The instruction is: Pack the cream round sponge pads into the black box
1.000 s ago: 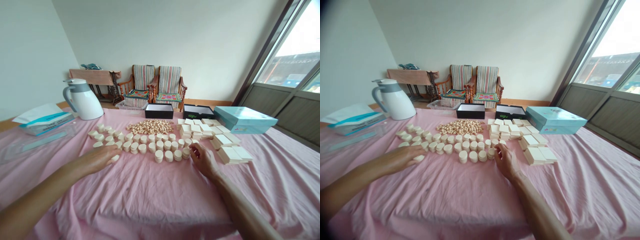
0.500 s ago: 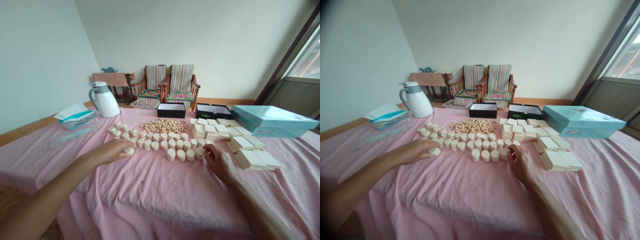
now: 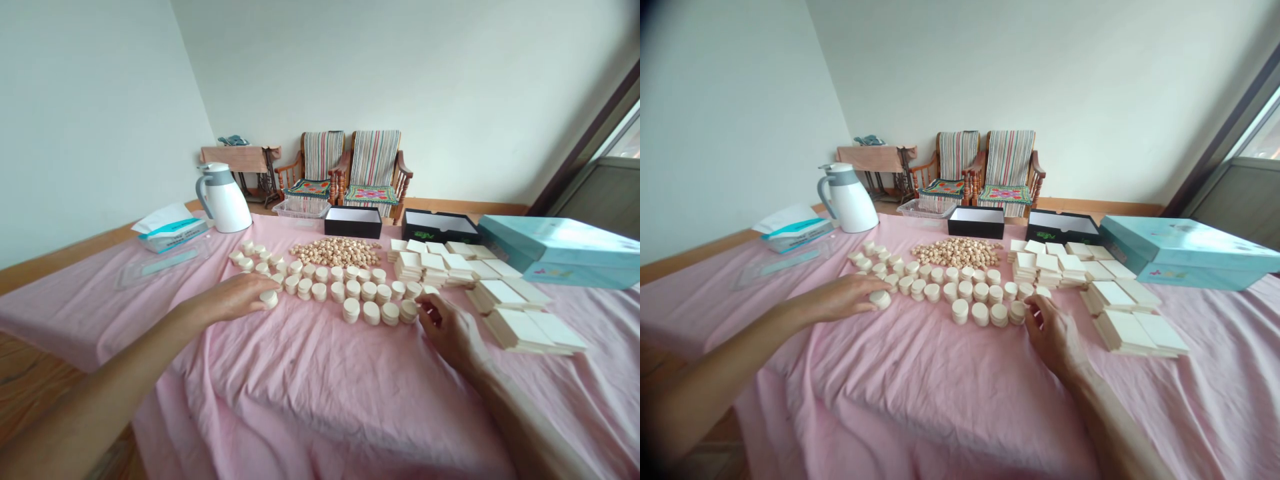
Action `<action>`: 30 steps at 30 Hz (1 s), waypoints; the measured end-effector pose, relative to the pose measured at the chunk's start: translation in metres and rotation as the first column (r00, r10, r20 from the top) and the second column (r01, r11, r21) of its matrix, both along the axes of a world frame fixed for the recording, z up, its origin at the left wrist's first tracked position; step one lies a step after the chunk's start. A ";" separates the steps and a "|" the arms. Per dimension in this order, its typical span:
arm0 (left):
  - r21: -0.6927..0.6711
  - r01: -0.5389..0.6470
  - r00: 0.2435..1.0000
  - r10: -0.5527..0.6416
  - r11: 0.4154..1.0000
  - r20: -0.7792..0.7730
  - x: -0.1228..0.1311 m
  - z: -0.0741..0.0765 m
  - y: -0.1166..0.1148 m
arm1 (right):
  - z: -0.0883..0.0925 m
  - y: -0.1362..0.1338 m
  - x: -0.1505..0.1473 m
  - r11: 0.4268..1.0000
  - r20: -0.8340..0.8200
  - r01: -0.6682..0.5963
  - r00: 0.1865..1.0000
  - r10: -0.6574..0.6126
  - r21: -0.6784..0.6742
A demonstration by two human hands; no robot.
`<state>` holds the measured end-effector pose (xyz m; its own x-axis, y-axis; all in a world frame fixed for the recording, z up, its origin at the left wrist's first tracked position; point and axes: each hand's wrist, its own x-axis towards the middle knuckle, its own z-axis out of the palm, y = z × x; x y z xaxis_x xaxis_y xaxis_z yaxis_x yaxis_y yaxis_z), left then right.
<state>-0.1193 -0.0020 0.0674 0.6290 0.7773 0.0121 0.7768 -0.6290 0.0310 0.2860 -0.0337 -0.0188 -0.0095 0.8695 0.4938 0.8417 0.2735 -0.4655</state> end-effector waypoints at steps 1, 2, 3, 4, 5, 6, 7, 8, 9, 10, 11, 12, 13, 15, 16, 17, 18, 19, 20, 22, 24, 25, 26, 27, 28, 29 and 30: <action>-0.006 -0.006 1.000 0.006 1.000 0.000 0.000 0.001 -0.001 | 0.000 0.000 0.000 1.000 -0.001 -0.001 1.000 0.001 -0.003; -0.016 -0.014 1.000 0.014 1.000 -0.001 0.000 0.001 -0.001 | -0.001 0.000 0.000 1.000 -0.002 0.000 1.000 0.000 -0.006; -0.026 -0.019 1.000 0.019 0.999 -0.002 0.001 0.001 -0.001 | -0.001 0.000 0.000 1.000 -0.004 0.001 1.000 -0.001 -0.009; -0.031 -0.023 1.000 0.023 0.999 -0.004 0.001 0.002 -0.001 | -0.001 0.000 0.000 1.000 -0.004 0.000 1.000 0.000 -0.012; -0.034 -0.025 1.000 0.025 0.999 -0.005 0.001 0.001 -0.001 | -0.001 0.000 0.000 1.000 -0.004 -0.002 1.000 0.002 -0.013; -0.034 -0.027 1.000 0.027 0.999 -0.005 0.001 0.001 -0.001 | -0.001 0.000 0.000 1.000 -0.004 -0.005 1.000 0.005 -0.012; -0.033 -0.026 1.000 0.026 0.999 -0.004 0.001 0.001 0.000 | -0.001 0.000 0.000 1.000 -0.003 -0.008 1.000 0.008 -0.011; -0.024 -0.027 1.000 0.027 0.999 0.001 -0.001 0.000 -0.001 | 0.000 0.000 0.000 1.000 -0.003 -0.008 1.000 0.008 -0.008; -0.008 -0.031 0.999 0.031 0.999 0.011 -0.002 -0.001 -0.002 | 0.000 0.000 0.001 1.000 -0.008 -0.005 1.000 0.005 -0.004; 0.016 -0.040 0.999 0.039 0.999 0.027 -0.004 -0.002 -0.004 | 0.001 -0.001 0.001 1.000 -0.015 0.002 1.000 -0.002 -0.001; 0.043 -0.052 0.998 0.050 0.998 0.046 -0.006 -0.003 -0.008 | 0.001 -0.001 0.001 1.000 -0.025 0.010 1.000 -0.010 0.001; 0.069 -0.070 0.996 0.065 0.995 0.068 -0.007 -0.003 -0.013 | 0.001 -0.001 0.001 1.000 -0.033 0.018 0.999 -0.017 0.003; 0.076 -0.084 0.994 0.077 0.994 0.083 -0.008 -0.003 -0.020 | 0.001 -0.001 0.000 1.000 -0.038 0.023 0.999 -0.023 0.004; 0.010 -0.052 0.994 0.050 0.999 0.100 -0.006 -0.001 -0.039 | 0.001 -0.001 -0.001 1.000 -0.034 0.023 0.999 -0.022 0.005; -0.041 -0.027 0.994 0.032 0.999 0.108 -0.003 0.001 -0.049 | 0.001 -0.001 -0.001 1.000 -0.028 0.018 0.999 -0.018 0.006; -0.090 -0.010 0.994 0.019 0.996 0.107 0.000 0.003 -0.059 | 0.001 -0.001 -0.002 1.000 -0.022 0.011 1.000 -0.011 0.005; -0.125 0.008 0.995 0.004 0.992 0.103 0.005 0.005 -0.067 | 0.001 -0.001 -0.002 1.000 -0.019 0.005 1.000 -0.005 0.005; -0.145 0.024 0.995 -0.010 0.989 0.100 0.011 0.007 -0.075 | 0.002 -0.001 -0.003 1.000 -0.022 0.004 1.000 -0.003 0.007; -0.153 0.032 0.995 -0.016 0.988 0.101 0.017 0.008 -0.081 | 0.002 -0.001 -0.003 1.000 -0.029 0.008 1.000 -0.007 0.011; -0.164 0.074 0.991 -0.055 0.984 0.119 0.030 0.008 -0.088 | 0.004 -0.001 -0.002 0.999 -0.048 0.034 0.998 -0.033 0.026; -0.197 0.125 0.987 -0.101 0.972 0.127 0.044 0.003 -0.089 | 0.006 -0.001 -0.001 0.996 -0.063 0.075 0.995 -0.072 0.046; -0.206 0.148 0.984 -0.123 0.967 0.130 0.052 0.000 -0.089 | 0.007 -0.001 -0.001 0.994 -0.067 0.092 0.994 -0.089 0.052; -0.214 0.171 0.981 -0.146 0.962 0.130 0.059 -0.004 -0.088 | 0.008 -0.001 -0.001 0.993 -0.071 0.105 0.992 -0.101 0.055; -0.207 0.191 0.976 -0.165 0.960 0.139 0.067 -0.007 -0.088 | 0.008 -0.001 -0.001 0.992 -0.076 0.113 0.991 -0.109 0.055; -0.205 0.219 0.971 -0.193 0.954 0.140 0.075 -0.011 -0.087 | 0.008 -0.001 -0.001 0.992 -0.083 0.115 0.990 -0.111 0.052; -0.203 0.242 0.966 -0.216 0.949 0.143 0.083 -0.014 -0.086 | 0.008 0.000 -0.001 0.993 -0.096 0.112 0.990 -0.107 0.047; -0.198 0.263 0.961 -0.237 0.944 0.144 0.090 -0.016 -0.086 | 0.007 0.001 -0.002 0.993 -0.114 0.109 0.988 -0.103 0.045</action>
